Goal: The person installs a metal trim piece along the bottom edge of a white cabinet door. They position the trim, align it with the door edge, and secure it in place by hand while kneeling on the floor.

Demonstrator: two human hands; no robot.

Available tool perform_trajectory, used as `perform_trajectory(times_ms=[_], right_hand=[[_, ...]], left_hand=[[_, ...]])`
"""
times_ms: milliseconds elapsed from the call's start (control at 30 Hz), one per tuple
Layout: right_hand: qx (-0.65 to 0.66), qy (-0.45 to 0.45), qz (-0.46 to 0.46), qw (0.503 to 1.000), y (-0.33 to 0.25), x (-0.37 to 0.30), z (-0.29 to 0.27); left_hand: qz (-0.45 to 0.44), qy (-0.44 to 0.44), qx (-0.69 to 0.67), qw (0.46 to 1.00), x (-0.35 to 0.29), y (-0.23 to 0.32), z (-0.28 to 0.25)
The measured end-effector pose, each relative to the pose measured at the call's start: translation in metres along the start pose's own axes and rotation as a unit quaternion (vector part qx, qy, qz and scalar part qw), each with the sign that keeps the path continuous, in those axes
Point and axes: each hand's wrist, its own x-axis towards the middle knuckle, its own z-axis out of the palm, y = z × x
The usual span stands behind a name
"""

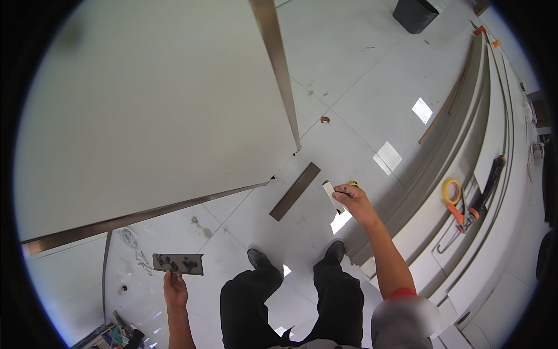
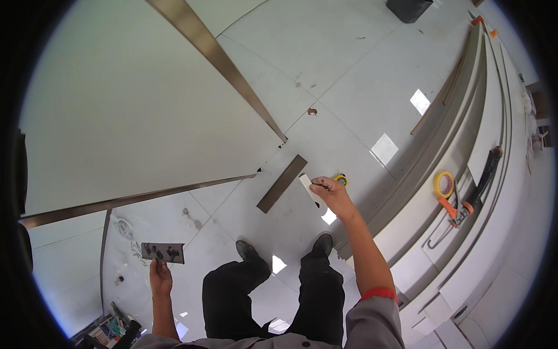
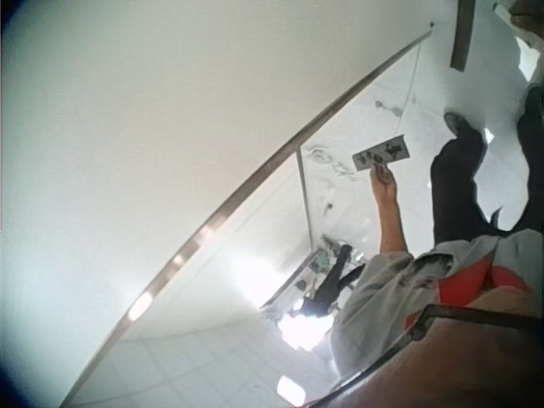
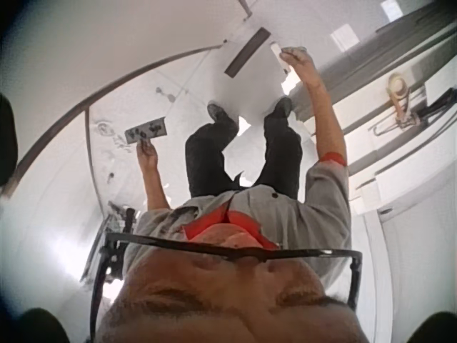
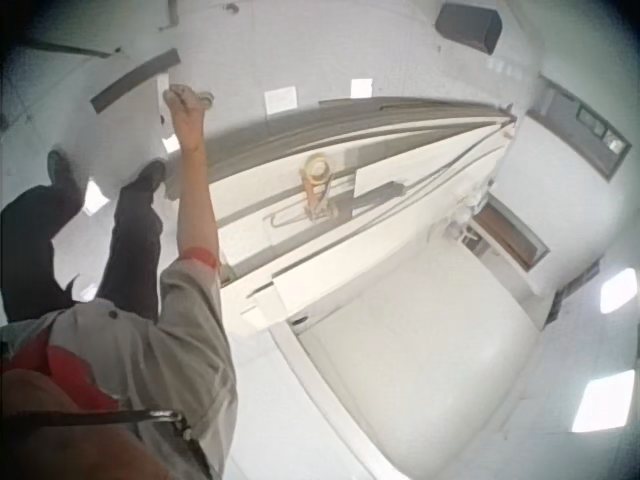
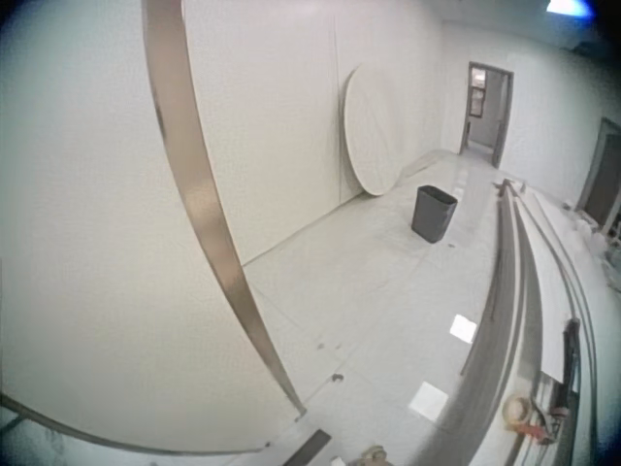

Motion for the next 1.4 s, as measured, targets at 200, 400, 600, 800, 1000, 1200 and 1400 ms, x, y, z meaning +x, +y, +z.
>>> perform_trajectory(times_ms=[200, 400, 600, 800, 1000, 1200, 1400], right_hand=[[-0.058, -0.017, -0.031, 0.998, 0.099, 0.113, -0.007], [-0.086, -0.032, -0.070, 0.993, 0.151, 0.203, 0.005], [-0.087, -0.035, -0.067, 0.993, 0.191, 0.255, 0.006], [-0.090, -0.023, -0.092, 0.991, 0.216, 0.277, 0.014], [-0.077, -0.017, -0.076, 0.994, 0.213, 0.285, 0.019], [-0.079, -0.012, -0.064, 0.995, 0.209, 0.284, 0.022], [-0.076, -0.017, -0.056, 0.995, 0.209, 0.286, 0.022]], left_hand=[[0.045, -0.021, -0.042, 0.998, 0.113, -0.072, -0.023], [0.074, -0.056, -0.082, 0.992, 0.188, -0.138, -0.028], [0.071, -0.030, -0.116, 0.990, 0.209, -0.176, -0.020], [0.063, -0.017, -0.122, 0.990, 0.202, -0.184, -0.023], [0.055, -0.025, -0.123, 0.991, 0.205, -0.186, -0.023], [0.049, -0.019, -0.116, 0.992, 0.211, -0.189, -0.023], [0.044, -0.027, -0.107, 0.993, 0.212, -0.190, -0.016]])
